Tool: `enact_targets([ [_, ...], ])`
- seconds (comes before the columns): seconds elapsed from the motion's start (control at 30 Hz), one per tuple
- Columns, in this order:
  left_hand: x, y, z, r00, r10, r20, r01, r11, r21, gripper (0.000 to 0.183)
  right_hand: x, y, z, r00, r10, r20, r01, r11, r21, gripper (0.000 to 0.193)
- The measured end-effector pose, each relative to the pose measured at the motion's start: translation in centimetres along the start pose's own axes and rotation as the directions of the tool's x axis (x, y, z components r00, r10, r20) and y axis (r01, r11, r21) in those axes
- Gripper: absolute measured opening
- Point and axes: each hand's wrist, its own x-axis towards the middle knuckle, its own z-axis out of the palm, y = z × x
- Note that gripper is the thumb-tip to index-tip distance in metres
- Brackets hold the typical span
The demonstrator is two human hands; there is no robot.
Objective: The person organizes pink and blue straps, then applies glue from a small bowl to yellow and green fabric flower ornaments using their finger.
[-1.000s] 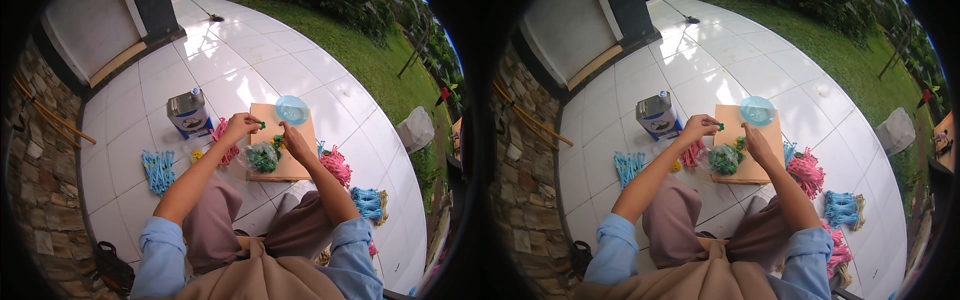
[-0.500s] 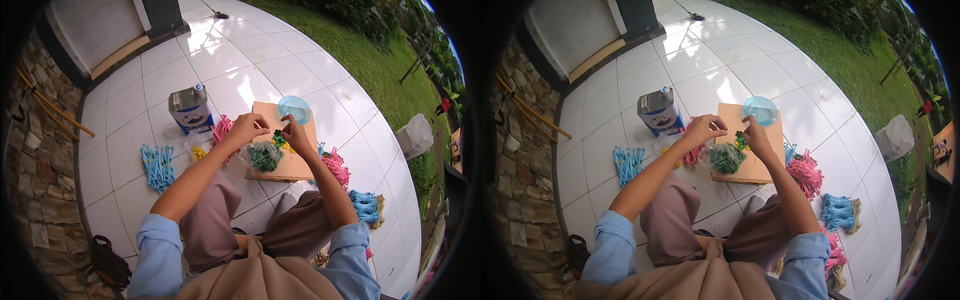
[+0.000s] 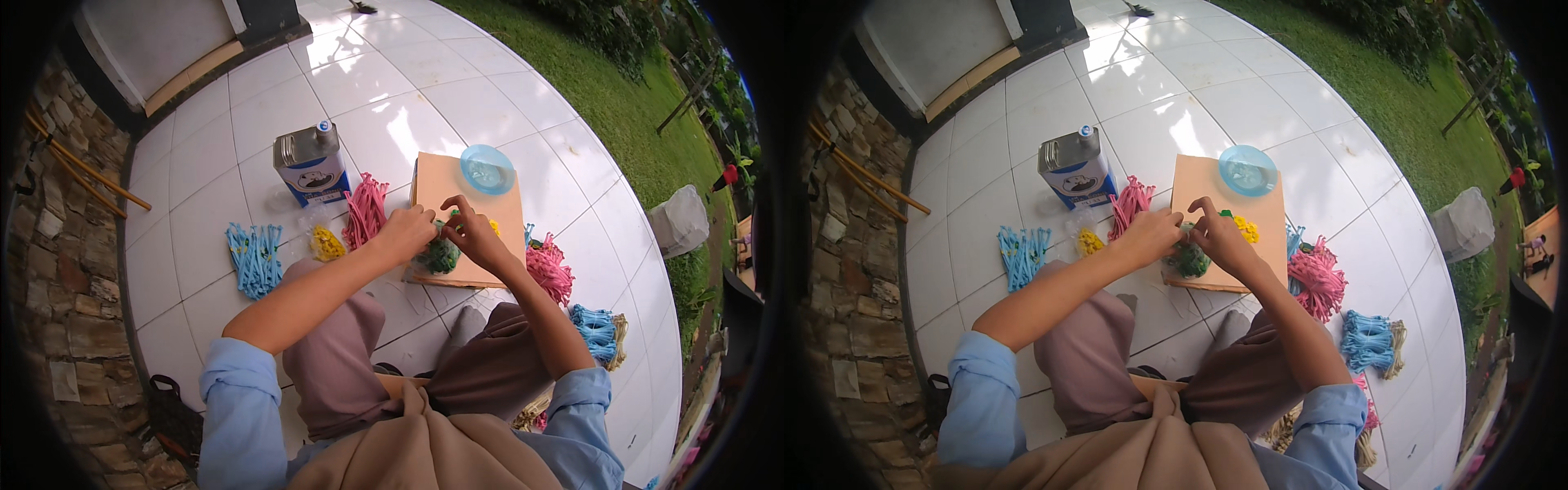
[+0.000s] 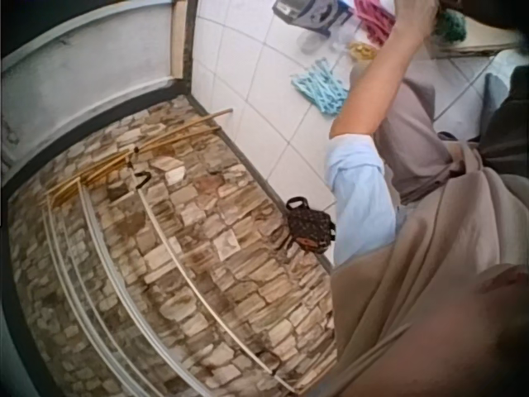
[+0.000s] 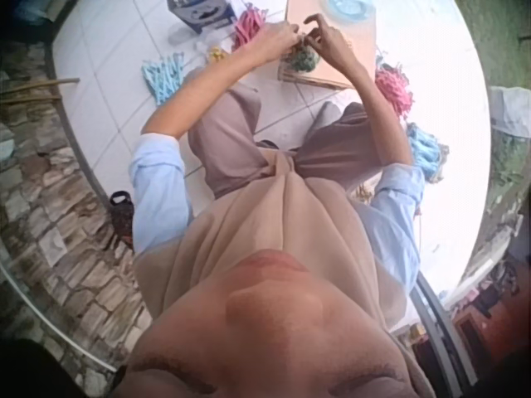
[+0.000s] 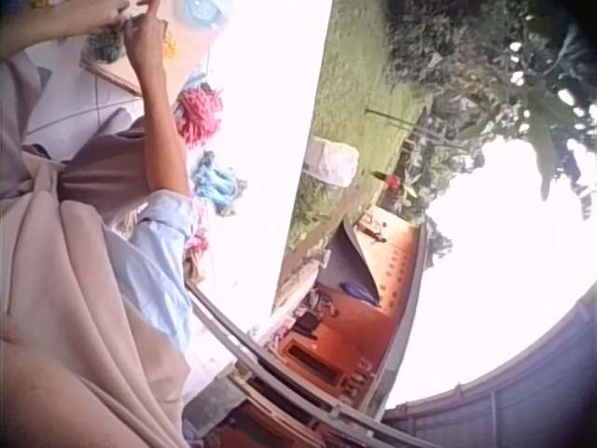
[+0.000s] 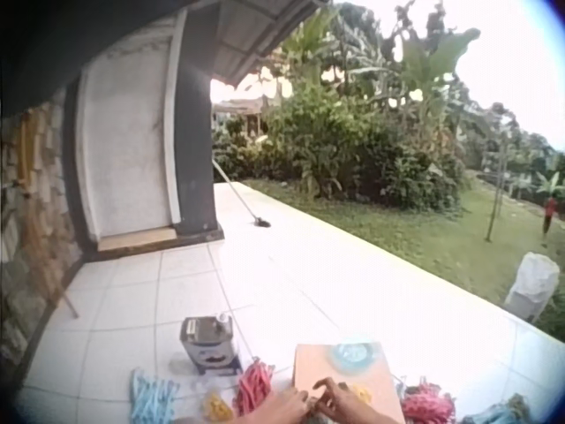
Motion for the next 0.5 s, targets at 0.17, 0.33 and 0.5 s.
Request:
enact_targets([
  [0.17, 0.2, 0.0, 1.1, 0.992, -0.005, -0.127, 0.009, 0.999, 0.031, 0.015, -0.4, 0.5, 0.9, 1.000, -0.003, 0.002, 0.004, 0.996, -0.089, 0.037],
  [0.33, 0.0, -1.0, 0.0, 0.987, -0.158, 0.016, 0.155, 0.930, -0.334, 0.016, -0.7, 0.9, 0.9, 0.997, -0.072, -0.012, 0.070, 0.992, -0.108, 0.040],
  [0.5, -0.1, -2.8, -0.3, 0.938, -0.313, 0.149, 0.321, 0.624, -0.713, 0.020, -0.3, -0.7, 1.0, 0.993, -0.097, -0.070, 0.095, 0.995, -0.039, 0.045],
])
